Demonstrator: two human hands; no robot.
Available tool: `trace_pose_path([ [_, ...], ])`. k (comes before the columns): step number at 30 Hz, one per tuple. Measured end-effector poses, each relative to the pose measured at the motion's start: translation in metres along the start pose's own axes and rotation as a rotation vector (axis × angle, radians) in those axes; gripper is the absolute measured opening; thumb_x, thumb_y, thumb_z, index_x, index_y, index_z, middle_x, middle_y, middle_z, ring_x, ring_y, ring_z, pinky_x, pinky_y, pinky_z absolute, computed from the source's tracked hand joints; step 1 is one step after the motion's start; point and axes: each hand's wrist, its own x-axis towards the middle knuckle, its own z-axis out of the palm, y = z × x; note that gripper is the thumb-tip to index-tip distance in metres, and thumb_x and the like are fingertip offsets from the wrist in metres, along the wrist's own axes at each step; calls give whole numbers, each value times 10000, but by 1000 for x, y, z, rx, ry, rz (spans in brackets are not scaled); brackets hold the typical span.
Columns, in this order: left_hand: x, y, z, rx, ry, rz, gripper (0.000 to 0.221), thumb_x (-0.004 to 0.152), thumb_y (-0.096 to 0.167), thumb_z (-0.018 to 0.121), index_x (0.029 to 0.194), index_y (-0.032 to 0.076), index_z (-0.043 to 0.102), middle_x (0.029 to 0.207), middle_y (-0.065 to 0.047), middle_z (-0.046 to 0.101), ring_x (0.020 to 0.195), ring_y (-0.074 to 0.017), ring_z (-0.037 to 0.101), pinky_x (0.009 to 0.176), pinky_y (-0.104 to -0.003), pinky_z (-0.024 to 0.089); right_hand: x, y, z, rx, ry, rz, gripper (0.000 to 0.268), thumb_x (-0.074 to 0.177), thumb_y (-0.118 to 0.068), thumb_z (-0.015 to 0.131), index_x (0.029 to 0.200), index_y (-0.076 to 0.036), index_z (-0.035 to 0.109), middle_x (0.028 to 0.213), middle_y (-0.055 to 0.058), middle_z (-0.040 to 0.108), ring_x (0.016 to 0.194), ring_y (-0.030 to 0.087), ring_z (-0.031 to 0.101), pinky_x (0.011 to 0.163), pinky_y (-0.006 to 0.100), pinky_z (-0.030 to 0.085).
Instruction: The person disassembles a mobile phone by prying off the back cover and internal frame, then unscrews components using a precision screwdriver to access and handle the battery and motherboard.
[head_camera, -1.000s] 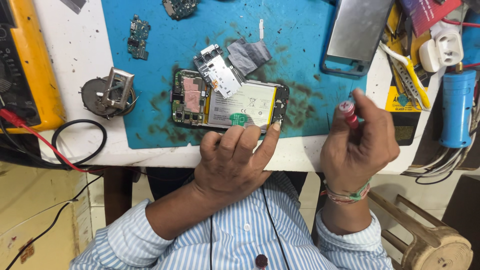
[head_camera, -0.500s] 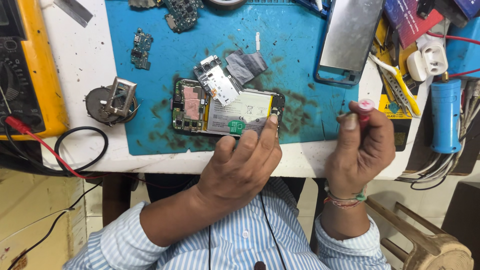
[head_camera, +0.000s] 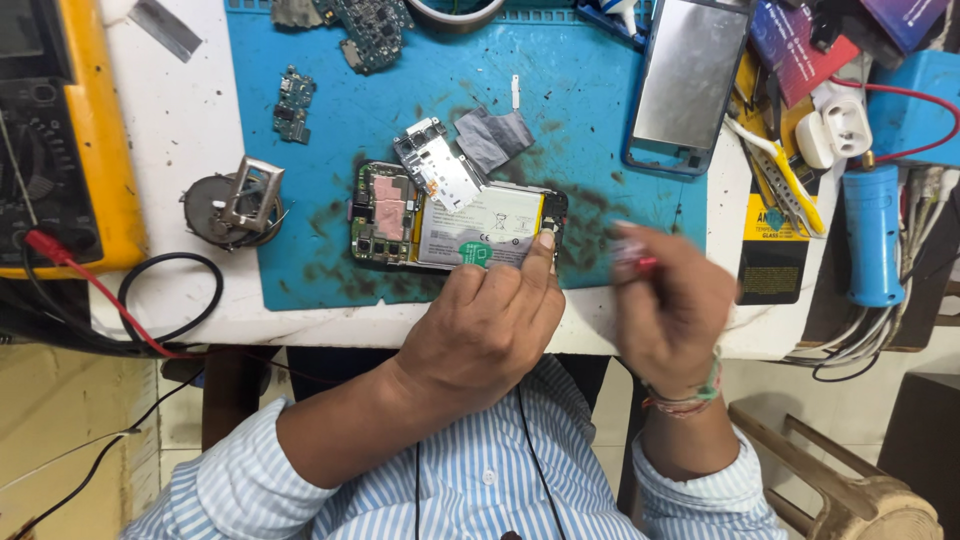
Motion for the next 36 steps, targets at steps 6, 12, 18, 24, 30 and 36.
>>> trace_pose_path([
  [6,-4,3,2,-93,5,-47,187,938,146,582,1019,15,687,1085,-117,679,768,-162,511,670,-310,400,30,-29,8,-229,-359,-112,548,827,-97,636,1371,-33,651,848,122,698,689,283,665,639,378,509],
  [12,-5,2,5,-115,12,-54,271,914,172,570,1090,1,684,1037,-87,641,777,-170,511,685,-316,403,39,-26,5,-235,-418,23,571,754,-129,661,1318,-51,695,731,124,680,562,254,638,538,370,484],
  [18,-3,-1,1,-93,32,-72,414,909,181,553,1245,-27,676,1197,-137,682,769,-166,499,706,-321,409,34,-14,-3,336,-197,307,174,999,-74,643,1160,-24,688,1011,52,699,851,84,626,758,259,512],
  [24,-7,0,3,-83,27,-52,427,956,167,544,1297,-47,685,1241,-142,696,785,-155,498,725,-320,390,61,-4,-22,56,103,-17,118,1131,-50,734,1163,49,677,1132,84,633,977,90,586,862,211,486],
  [30,-7,-1,3,-102,31,-58,439,931,174,546,1280,-48,694,1254,-138,698,790,-156,512,730,-322,389,84,25,-13,206,57,-90,297,1120,21,707,1343,18,510,1191,104,628,972,97,626,829,218,518],
  [36,-8,-1,3,-119,40,-83,425,942,176,551,1281,-33,700,1267,-136,695,800,-159,522,764,-330,416,80,40,4,132,66,-247,681,1244,87,587,1631,-255,143,1446,105,526,1193,146,623,1019,304,567],
])
